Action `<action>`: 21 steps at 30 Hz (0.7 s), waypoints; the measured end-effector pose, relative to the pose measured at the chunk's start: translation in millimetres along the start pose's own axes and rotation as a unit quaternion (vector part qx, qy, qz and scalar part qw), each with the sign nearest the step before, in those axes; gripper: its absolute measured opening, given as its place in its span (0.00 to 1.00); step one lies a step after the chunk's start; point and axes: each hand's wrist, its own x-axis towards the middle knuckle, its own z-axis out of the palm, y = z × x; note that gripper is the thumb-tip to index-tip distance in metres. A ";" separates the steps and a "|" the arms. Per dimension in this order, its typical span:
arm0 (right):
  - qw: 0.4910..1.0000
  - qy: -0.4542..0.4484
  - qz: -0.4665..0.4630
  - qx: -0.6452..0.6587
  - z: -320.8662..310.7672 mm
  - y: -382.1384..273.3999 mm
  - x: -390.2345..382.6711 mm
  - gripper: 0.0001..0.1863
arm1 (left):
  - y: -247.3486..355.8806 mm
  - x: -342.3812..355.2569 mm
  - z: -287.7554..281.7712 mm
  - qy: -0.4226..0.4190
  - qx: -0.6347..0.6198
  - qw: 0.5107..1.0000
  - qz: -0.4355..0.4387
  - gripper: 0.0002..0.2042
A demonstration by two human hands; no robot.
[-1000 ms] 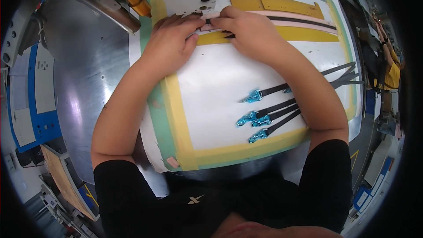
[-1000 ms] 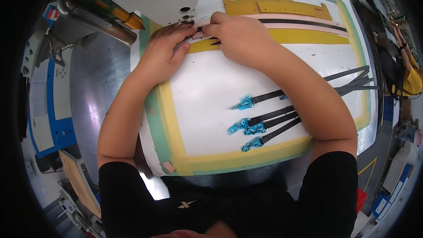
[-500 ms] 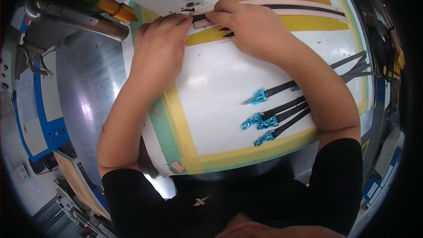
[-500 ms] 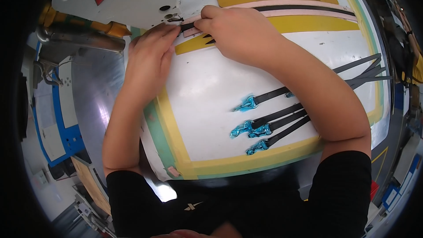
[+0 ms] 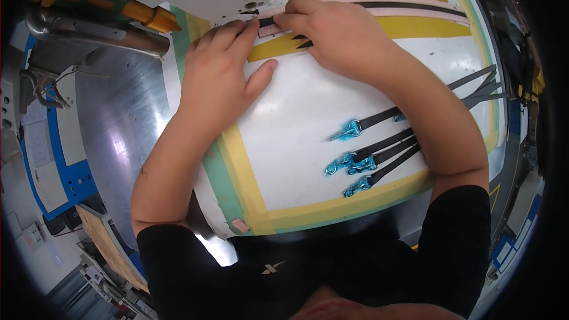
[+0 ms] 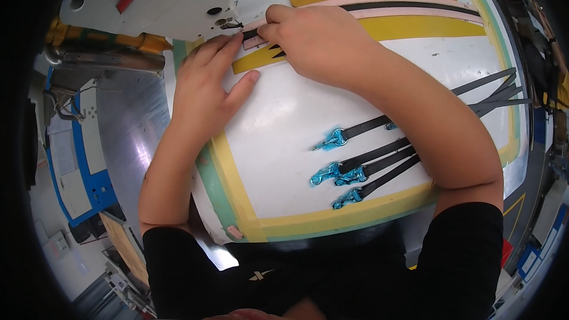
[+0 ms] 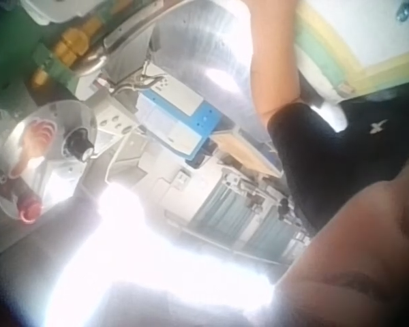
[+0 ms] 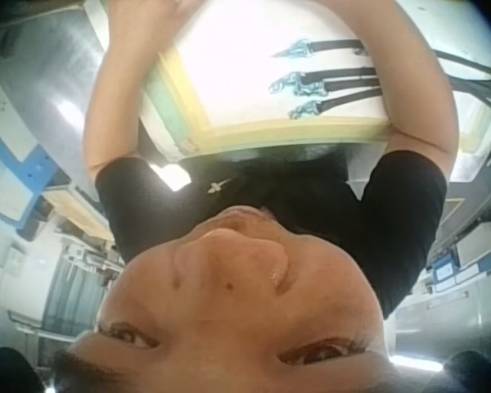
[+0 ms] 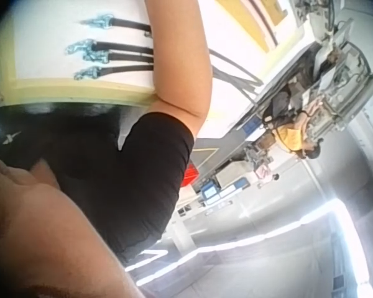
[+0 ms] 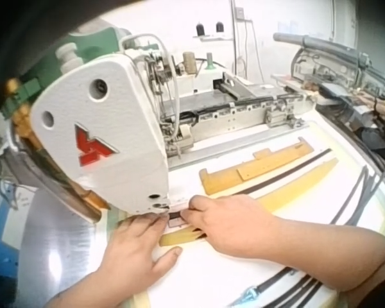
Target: The recorder is using an industrial sewing machine to process long black straps.
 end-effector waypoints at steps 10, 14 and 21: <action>1.000 -0.003 -0.004 -0.016 2.0 0.7 2.0 0.17 | 7.2 5.2 -4.4 -0.066 0.064 0.995 -0.025 0.27; 1.000 -0.005 -0.001 -0.015 1.1 -0.4 2.0 0.17 | 6.8 5.8 -5.6 -0.077 0.045 0.996 -0.026 0.28; 1.000 -0.001 -0.001 -0.028 1.4 -3.0 4.0 0.16 | 6.6 2.6 -4.0 -0.069 0.049 0.996 -0.031 0.27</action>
